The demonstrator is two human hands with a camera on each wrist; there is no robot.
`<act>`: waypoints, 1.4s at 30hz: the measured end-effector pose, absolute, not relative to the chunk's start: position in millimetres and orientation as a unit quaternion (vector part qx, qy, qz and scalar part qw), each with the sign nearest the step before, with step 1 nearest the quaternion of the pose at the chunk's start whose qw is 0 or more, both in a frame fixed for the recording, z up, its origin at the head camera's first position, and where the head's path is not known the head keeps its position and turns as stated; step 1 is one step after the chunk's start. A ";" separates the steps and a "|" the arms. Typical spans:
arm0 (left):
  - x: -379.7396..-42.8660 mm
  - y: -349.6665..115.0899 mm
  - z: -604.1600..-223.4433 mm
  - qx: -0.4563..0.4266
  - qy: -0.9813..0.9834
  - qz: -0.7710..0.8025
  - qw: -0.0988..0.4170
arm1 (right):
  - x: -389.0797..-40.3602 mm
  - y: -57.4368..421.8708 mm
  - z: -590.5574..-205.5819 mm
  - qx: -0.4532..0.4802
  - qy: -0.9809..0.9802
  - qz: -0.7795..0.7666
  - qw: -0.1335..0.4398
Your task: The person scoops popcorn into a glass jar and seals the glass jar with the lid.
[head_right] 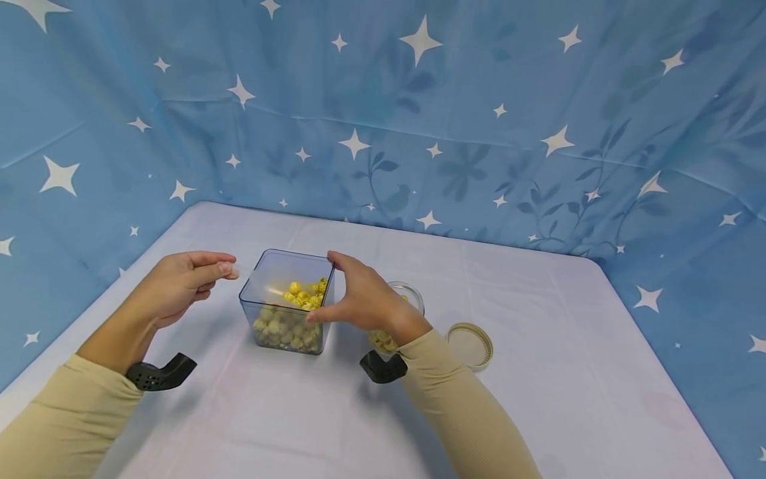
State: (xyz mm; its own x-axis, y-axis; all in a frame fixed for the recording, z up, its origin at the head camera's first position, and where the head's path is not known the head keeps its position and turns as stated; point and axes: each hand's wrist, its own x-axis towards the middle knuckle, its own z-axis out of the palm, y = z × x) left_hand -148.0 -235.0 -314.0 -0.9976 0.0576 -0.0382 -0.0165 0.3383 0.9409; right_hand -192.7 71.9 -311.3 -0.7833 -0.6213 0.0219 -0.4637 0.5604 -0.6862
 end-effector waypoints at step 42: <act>-153.2 -196.2 -253.3 0.032 0.931 0.362 -0.041 | -193.2 72.6 -312.1 -0.309 0.873 -0.360 0.115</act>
State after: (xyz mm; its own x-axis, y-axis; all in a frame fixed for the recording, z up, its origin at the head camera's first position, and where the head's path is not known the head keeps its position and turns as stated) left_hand -153.2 -196.2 -253.3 -0.9946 0.0295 0.0998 0.0892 0.7360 0.6710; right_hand -193.2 72.6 -312.1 -0.7830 -0.6217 0.0215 -0.4559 0.5500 -0.6997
